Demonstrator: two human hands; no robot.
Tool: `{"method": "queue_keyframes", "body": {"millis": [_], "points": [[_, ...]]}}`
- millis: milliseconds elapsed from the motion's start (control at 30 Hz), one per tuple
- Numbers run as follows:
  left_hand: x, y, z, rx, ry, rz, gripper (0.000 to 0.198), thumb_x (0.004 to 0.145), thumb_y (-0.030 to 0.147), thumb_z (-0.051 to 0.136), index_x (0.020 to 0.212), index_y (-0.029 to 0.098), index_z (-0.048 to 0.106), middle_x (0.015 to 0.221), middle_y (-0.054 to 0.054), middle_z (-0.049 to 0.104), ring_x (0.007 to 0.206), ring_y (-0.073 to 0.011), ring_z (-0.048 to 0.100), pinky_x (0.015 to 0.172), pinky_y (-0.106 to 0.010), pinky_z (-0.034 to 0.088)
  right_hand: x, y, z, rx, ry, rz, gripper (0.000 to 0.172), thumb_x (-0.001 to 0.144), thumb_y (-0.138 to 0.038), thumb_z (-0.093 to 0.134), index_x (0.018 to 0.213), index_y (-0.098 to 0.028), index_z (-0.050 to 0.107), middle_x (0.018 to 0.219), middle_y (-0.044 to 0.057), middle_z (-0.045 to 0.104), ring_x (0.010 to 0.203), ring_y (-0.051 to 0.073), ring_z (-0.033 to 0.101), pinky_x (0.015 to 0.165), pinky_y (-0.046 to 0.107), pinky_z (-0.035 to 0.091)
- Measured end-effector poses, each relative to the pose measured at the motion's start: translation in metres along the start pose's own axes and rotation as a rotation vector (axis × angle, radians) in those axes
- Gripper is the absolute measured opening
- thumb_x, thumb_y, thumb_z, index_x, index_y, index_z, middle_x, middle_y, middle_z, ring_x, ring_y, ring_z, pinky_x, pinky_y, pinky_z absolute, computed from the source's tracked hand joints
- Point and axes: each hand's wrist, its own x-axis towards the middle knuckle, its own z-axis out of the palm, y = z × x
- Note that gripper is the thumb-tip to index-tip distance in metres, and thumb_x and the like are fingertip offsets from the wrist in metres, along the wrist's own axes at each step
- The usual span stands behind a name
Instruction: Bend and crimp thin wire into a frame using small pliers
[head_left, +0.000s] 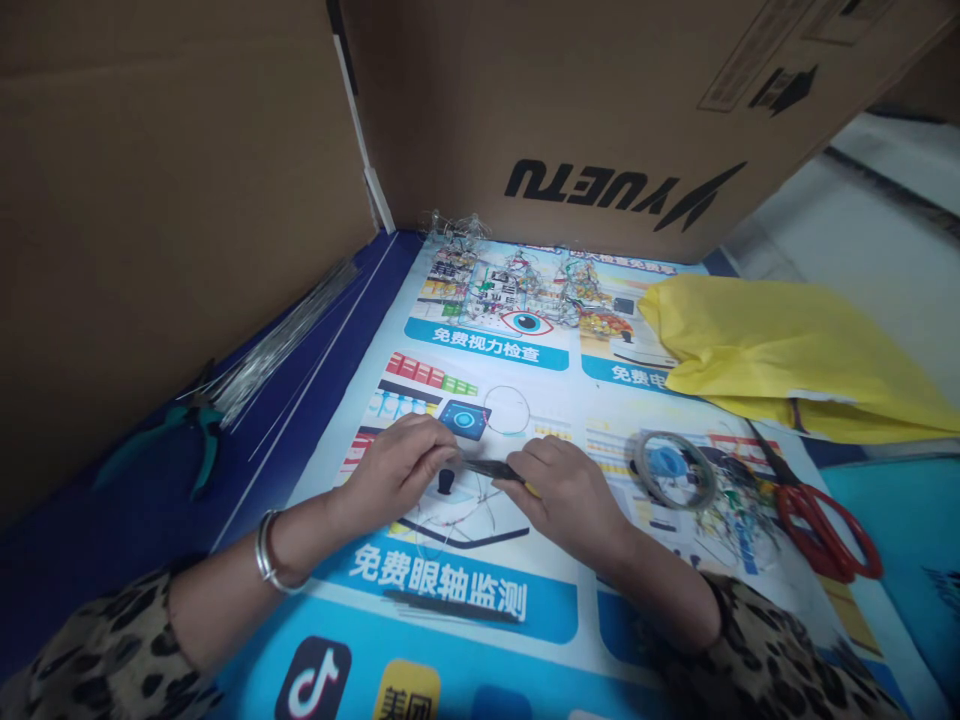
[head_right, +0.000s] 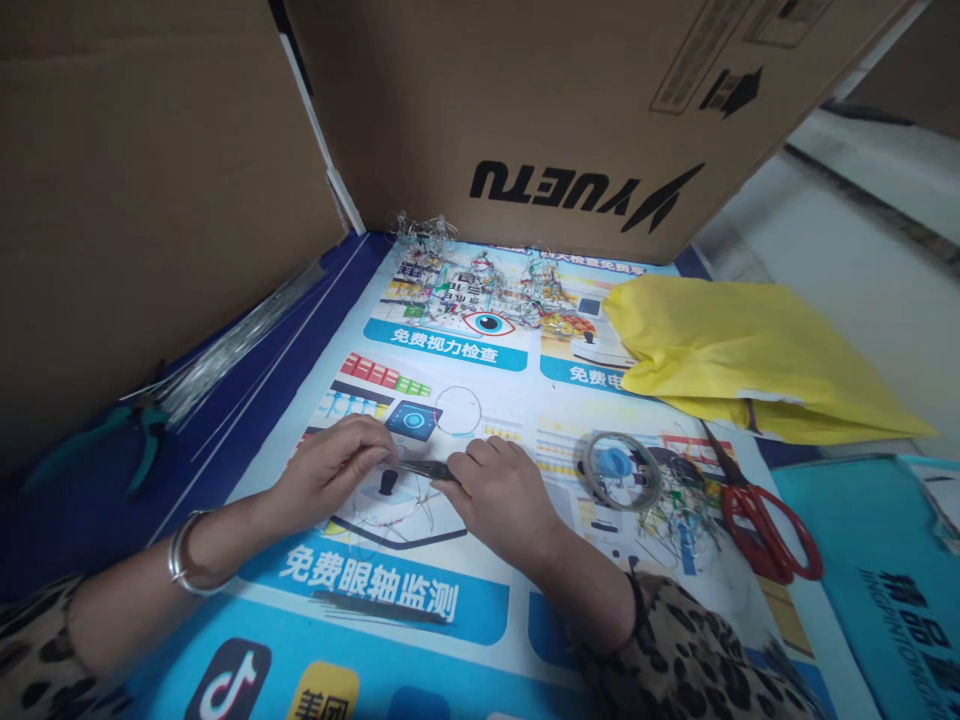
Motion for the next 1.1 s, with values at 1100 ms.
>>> {"method": "queue_keyframes", "body": {"millis": [1100], "points": [[0.0003,-0.0043,0.0008,-0.014,0.02,0.045,0.015,0.09,0.021,0.044,0.087,0.018,0.058,0.076,-0.004,0.062,0.076,-0.0142,0.056,0.07,-0.03,0.047,-0.001,0.002,0.0009,0.069,0.0,0.045,0.027,0.087,-0.041,0.047,0.077,-0.018,0.058,0.076,0.005,0.057,0.076,0.017,0.05,0.069,0.029,0.036]]}}
